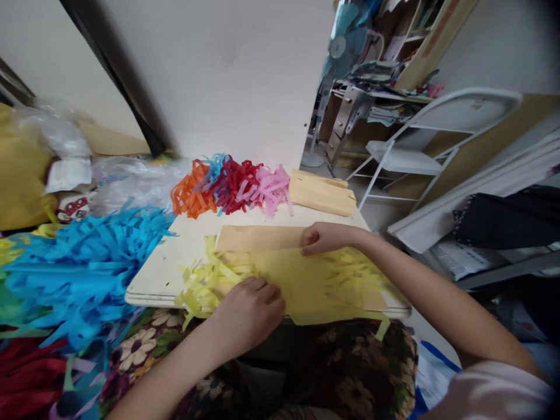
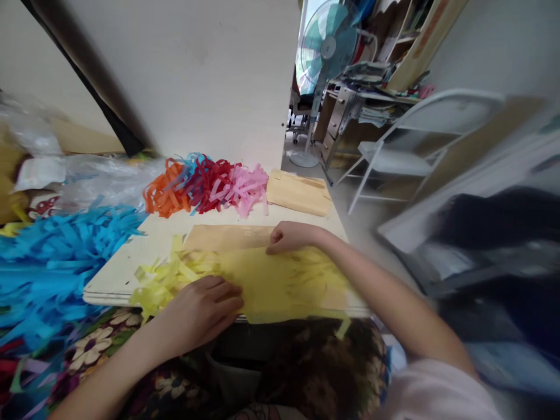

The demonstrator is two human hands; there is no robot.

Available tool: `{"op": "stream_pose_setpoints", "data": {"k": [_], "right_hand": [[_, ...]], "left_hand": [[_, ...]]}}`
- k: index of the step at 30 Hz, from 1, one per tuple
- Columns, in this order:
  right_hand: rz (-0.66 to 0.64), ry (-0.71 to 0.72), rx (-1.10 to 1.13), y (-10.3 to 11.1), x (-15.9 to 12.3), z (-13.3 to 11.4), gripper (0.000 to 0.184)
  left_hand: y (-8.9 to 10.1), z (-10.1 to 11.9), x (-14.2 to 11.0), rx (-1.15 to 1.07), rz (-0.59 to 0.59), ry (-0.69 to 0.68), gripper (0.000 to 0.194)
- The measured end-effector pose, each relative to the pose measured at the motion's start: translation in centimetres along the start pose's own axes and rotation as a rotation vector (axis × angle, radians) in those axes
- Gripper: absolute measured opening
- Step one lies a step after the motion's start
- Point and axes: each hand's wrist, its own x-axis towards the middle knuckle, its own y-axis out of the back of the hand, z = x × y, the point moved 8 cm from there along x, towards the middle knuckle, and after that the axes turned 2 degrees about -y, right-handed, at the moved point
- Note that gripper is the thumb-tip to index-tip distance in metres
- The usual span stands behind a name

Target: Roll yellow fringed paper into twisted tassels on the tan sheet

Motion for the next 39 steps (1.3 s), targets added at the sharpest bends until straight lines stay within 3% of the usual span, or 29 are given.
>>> {"op": "stream_pose_setpoints", "data": {"k": [7,14,16,19,20,22,25,28,32,36,39], "right_hand": [[0.085,-0.068,-0.106,0.2,-0.7,0.7,0.019],[0.033,-0.11,0.013,0.7,-2.3,4.2,0.023],[0.151,-0.156,0.059,1.7,-3.7,5.0,0.026],[0.499,-0.138,-0.057,3.1,-7.4,4.2,0.032],[0.553,-0.076,-0.124,2.7,-8.6,3.1,0.038],[0.506,0.068,-0.233,0.3,-10.4,0.8,0.056],[0.481,0.133,-0.4,-3.2,-12.2,-0.9,0.068],[0.564,0.109,-0.53,-4.4,-13.3,-0.9,0.056],[0.682,0.05,-0.647,-3.5,-14.5,0.5,0.041],[0.772,0.028,-0.637,-2.6,-15.8,0.9,0.032],[0.818,0.105,-0.592,-3.7,-16.3,-0.4,0.021]], "left_hand": [[0.1,0.0,-0.1,-0.007,0.001,0.003,0.019],[0.1,0.0,0.0,-0.005,-0.028,0.013,0.022],[0.2,0.0,0.0,-0.01,-0.025,0.008,0.022],[0.4,0.1,0.0,-0.014,-0.016,-0.001,0.022],[0.4,0.1,0.0,-0.014,-0.015,-0.002,0.022],[0.5,0.1,0.0,-0.014,-0.009,-0.004,0.023],[0.6,0.2,0.0,-0.01,0.009,-0.008,0.025],[0.7,0.1,-0.1,0.006,0.02,-0.009,0.025],[0.5,0.1,0.0,0.007,0.008,0.0,0.024],[0.5,0.1,0.0,-0.006,0.024,-0.007,0.022],[0.6,0.1,-0.1,-0.011,0.027,-0.006,0.022]]}}
